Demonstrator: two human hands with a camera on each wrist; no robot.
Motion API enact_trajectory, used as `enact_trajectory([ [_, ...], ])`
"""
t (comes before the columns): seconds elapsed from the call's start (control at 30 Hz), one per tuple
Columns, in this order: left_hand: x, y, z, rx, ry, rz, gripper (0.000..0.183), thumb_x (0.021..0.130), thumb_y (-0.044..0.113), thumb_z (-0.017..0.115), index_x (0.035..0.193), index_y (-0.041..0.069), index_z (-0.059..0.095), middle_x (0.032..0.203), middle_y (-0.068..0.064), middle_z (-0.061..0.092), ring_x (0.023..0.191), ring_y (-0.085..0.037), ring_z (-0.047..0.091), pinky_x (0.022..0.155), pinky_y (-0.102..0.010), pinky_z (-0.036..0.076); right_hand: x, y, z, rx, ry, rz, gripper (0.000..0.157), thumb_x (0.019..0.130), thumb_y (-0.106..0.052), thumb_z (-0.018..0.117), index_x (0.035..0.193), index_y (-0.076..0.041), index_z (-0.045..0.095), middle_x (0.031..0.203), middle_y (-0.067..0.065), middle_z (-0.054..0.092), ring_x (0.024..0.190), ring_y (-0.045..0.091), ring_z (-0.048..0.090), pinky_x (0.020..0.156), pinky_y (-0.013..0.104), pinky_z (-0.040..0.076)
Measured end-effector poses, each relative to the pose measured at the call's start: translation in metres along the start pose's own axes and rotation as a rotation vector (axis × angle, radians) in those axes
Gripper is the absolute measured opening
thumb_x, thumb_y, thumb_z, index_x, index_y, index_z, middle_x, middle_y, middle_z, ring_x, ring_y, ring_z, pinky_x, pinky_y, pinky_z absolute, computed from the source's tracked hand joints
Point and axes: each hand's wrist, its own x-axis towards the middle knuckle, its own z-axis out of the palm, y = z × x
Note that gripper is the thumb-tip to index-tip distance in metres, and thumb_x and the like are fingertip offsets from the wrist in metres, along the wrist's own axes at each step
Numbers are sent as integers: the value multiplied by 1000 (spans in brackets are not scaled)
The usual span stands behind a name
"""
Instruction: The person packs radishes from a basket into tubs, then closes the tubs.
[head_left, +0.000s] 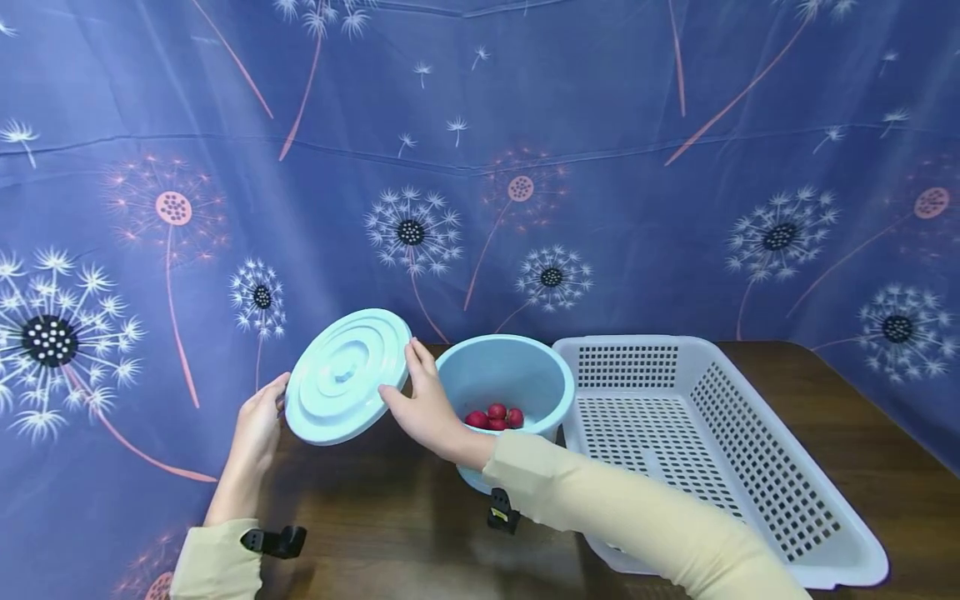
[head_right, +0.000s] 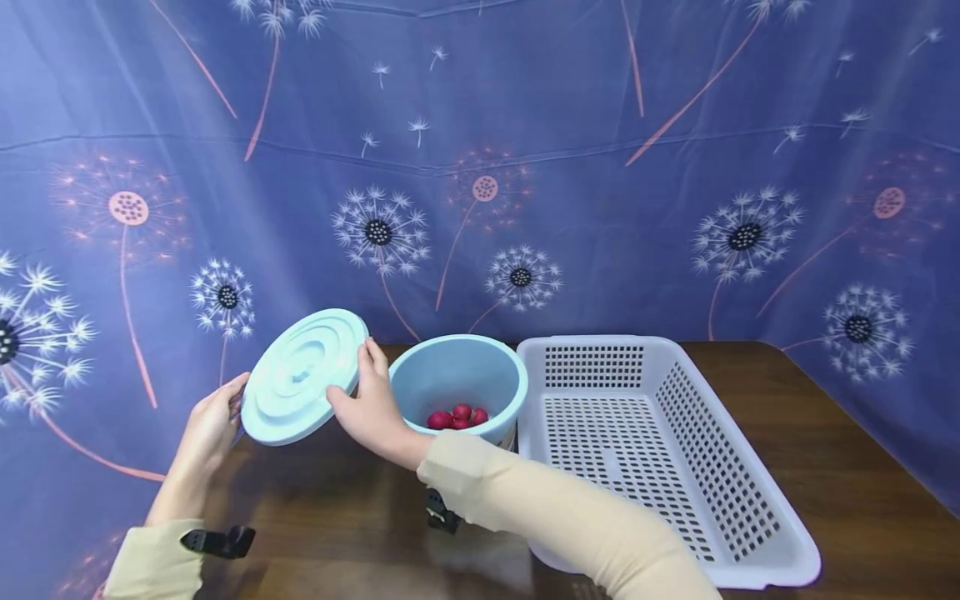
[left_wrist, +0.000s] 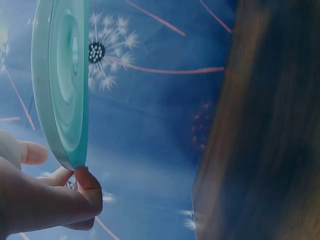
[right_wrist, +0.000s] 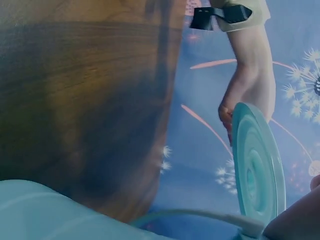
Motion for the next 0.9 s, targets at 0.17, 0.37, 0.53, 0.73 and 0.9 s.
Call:
enact_trajectory([
  [0.17,-3,6,11,-19,-36,22,54,103,28,20,149,2,12,154,-13,16,98,7,41,83,-9,36,1,-4,-13,4,14,6,70,91,-20,54,149,-4,17,157,3,9,145,19,9,115,42,20],
  [0.37,-5,14,24,-38,-67,51,53,103,26,21,148,-1,13,151,-14,20,93,8,44,79,-10,38,-1,-5,-31,-10,33,39,69,92,-21,53,149,-4,17,157,2,9,145,19,9,116,42,20],
  [0.53,-8,21,38,-19,-121,76,54,103,25,21,148,-3,12,152,-16,18,90,9,47,80,-11,40,-4,-4,-51,-23,47,51,67,94,-22,51,149,-4,17,158,2,8,145,21,8,115,45,19],
  [0.73,-14,27,54,20,-171,98,54,103,25,22,148,-3,12,155,-16,14,92,9,47,89,-16,38,-5,-1,-74,-49,91,69,63,95,-21,51,147,-2,23,157,5,16,145,23,11,115,43,19],
  [0.9,-21,30,69,100,-182,112,56,103,29,27,148,-1,16,154,-14,19,99,0,43,98,-29,31,-7,3,-94,-89,123,67,59,94,-21,52,145,-3,30,155,6,23,144,23,17,115,41,20],
])
